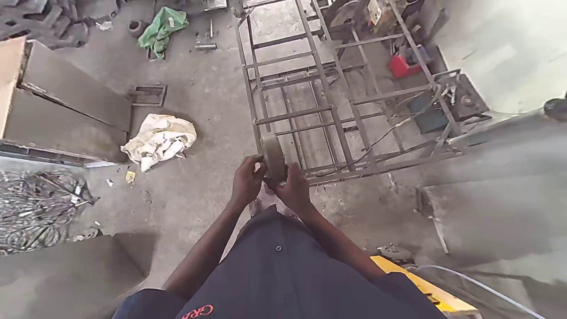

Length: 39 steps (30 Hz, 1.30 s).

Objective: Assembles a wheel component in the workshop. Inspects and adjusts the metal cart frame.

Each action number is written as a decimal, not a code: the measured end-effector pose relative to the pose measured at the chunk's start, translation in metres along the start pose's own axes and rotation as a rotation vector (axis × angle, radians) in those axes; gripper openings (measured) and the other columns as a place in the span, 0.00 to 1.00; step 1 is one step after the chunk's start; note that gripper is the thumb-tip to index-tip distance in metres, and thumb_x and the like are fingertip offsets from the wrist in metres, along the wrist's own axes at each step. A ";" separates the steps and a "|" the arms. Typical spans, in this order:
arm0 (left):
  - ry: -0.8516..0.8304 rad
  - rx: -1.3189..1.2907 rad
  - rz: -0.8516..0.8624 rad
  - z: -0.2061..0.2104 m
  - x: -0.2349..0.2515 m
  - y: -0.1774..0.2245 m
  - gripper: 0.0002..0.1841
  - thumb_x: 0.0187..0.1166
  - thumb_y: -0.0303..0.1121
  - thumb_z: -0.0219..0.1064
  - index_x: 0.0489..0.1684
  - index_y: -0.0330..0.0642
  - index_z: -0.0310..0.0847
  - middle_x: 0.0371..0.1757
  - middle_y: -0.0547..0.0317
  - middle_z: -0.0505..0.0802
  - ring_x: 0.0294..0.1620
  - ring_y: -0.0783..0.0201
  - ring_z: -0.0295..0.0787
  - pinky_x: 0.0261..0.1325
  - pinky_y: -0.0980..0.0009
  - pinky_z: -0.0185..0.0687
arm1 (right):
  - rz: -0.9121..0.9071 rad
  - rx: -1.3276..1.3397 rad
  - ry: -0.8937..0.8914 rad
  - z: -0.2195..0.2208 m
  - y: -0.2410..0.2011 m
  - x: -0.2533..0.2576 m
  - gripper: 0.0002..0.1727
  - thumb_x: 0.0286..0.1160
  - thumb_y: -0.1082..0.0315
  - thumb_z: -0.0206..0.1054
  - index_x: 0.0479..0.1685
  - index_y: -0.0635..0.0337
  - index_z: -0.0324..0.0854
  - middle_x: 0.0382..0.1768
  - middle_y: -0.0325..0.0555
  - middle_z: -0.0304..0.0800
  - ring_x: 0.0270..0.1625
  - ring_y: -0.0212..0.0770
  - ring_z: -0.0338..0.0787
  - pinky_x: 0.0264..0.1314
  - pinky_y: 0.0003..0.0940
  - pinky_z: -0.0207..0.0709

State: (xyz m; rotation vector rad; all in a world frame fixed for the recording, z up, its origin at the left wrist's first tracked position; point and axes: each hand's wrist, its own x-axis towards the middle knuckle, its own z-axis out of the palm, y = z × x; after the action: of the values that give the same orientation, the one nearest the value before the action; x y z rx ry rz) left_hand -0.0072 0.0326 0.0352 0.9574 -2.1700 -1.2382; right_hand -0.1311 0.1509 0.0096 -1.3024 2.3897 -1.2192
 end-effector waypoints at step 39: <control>0.241 -0.680 -0.107 0.009 -0.067 -0.023 0.22 0.74 0.18 0.72 0.68 0.35 0.80 0.56 0.48 0.94 0.53 0.57 0.93 0.59 0.59 0.90 | 0.371 0.625 -0.616 -0.034 0.014 -0.040 0.23 0.88 0.57 0.60 0.73 0.63 0.71 0.52 0.51 0.90 0.42 0.43 0.95 0.43 0.40 0.93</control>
State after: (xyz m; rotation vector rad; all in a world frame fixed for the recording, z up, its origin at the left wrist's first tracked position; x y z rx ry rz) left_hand 0.0378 0.0800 0.0076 0.8671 -1.3709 -1.6539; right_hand -0.1325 0.2051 0.0130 -0.8207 1.5434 -1.1056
